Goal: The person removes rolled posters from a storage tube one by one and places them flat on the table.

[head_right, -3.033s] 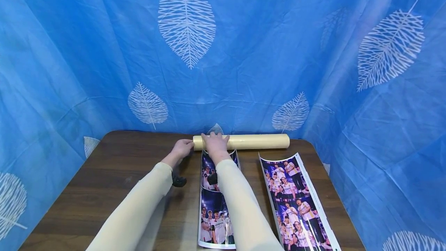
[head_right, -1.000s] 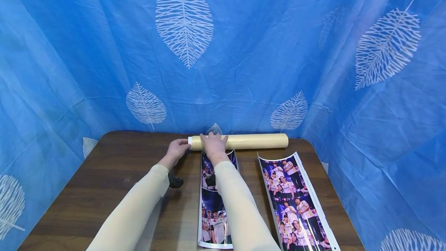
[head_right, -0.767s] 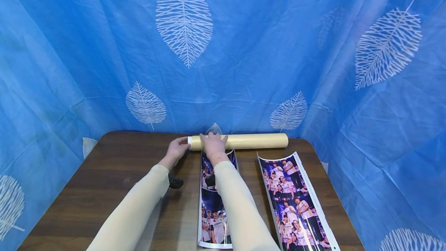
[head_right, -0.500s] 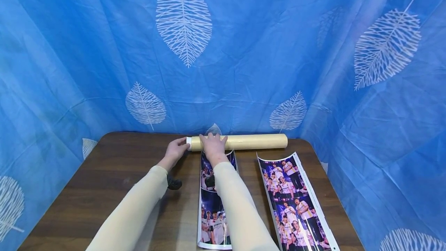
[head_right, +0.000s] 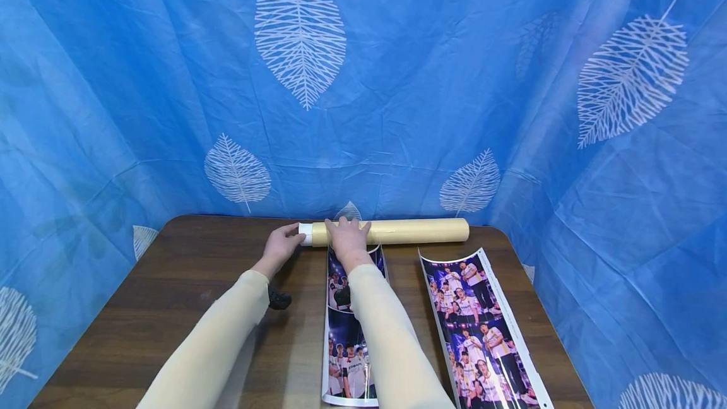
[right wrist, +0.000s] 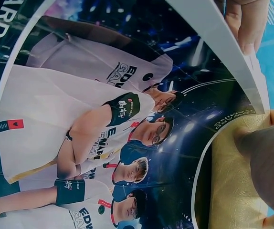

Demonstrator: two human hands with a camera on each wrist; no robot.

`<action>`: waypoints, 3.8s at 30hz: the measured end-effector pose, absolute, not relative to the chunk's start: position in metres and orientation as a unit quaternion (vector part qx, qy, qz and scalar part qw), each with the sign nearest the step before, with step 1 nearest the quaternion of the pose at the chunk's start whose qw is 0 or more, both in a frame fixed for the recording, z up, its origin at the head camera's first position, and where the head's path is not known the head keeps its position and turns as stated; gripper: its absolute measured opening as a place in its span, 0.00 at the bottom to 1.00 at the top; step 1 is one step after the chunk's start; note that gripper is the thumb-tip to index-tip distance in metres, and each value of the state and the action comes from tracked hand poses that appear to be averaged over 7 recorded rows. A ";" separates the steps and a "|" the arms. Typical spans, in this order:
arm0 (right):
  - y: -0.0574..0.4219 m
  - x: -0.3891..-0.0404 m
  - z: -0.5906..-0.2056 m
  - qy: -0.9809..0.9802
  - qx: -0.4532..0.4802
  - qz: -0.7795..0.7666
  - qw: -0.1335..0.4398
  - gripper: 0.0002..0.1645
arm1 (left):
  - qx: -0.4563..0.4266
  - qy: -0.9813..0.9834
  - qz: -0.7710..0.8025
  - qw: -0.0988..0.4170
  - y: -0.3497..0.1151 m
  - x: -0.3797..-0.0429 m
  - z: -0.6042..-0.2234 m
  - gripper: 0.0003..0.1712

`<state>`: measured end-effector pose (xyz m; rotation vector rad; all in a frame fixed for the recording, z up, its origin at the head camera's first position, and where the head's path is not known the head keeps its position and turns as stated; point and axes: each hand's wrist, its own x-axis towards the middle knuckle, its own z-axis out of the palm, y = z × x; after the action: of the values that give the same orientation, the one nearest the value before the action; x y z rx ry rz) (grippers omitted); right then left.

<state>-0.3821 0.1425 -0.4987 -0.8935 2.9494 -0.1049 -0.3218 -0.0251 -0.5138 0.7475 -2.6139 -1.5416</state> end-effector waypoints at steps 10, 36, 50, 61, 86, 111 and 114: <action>0.143 -0.386 -0.502 0.956 -0.289 -0.029 0.031 0.39 | 0.241 -0.840 -0.487 0.010 -0.023 -0.319 -0.509 0.31; 0.141 -0.383 -0.504 0.959 -0.283 -0.009 0.028 0.39 | 0.277 -0.797 -0.535 0.038 -0.018 -0.316 -0.511 0.26; 0.142 -0.385 -0.504 0.958 -0.284 -0.012 0.030 0.42 | 0.285 -0.780 -0.557 -0.002 -0.034 -0.322 -0.509 0.23; 0.142 -0.383 -0.502 0.957 -0.287 -0.016 0.029 0.42 | 0.290 -0.789 -0.541 0.030 -0.038 -0.315 -0.508 0.26; 0.143 -0.382 -0.502 0.958 -0.286 -0.014 0.027 0.41 | 0.263 -0.761 -0.591 0.036 -0.047 -0.313 -0.513 0.27; 0.140 -0.383 -0.504 0.960 -0.278 -0.006 0.026 0.41 | 0.267 -0.761 -0.589 0.047 -0.054 -0.307 -0.508 0.32; 0.140 -0.383 -0.503 0.960 -0.277 -0.008 0.027 0.41 | 0.270 -0.755 -0.595 0.041 -0.055 -0.310 -0.510 0.31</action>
<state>-0.3833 0.1403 -0.5030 -0.8548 2.9658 -0.0241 -0.3099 -0.0554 -0.5096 0.8280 -2.3135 -1.8233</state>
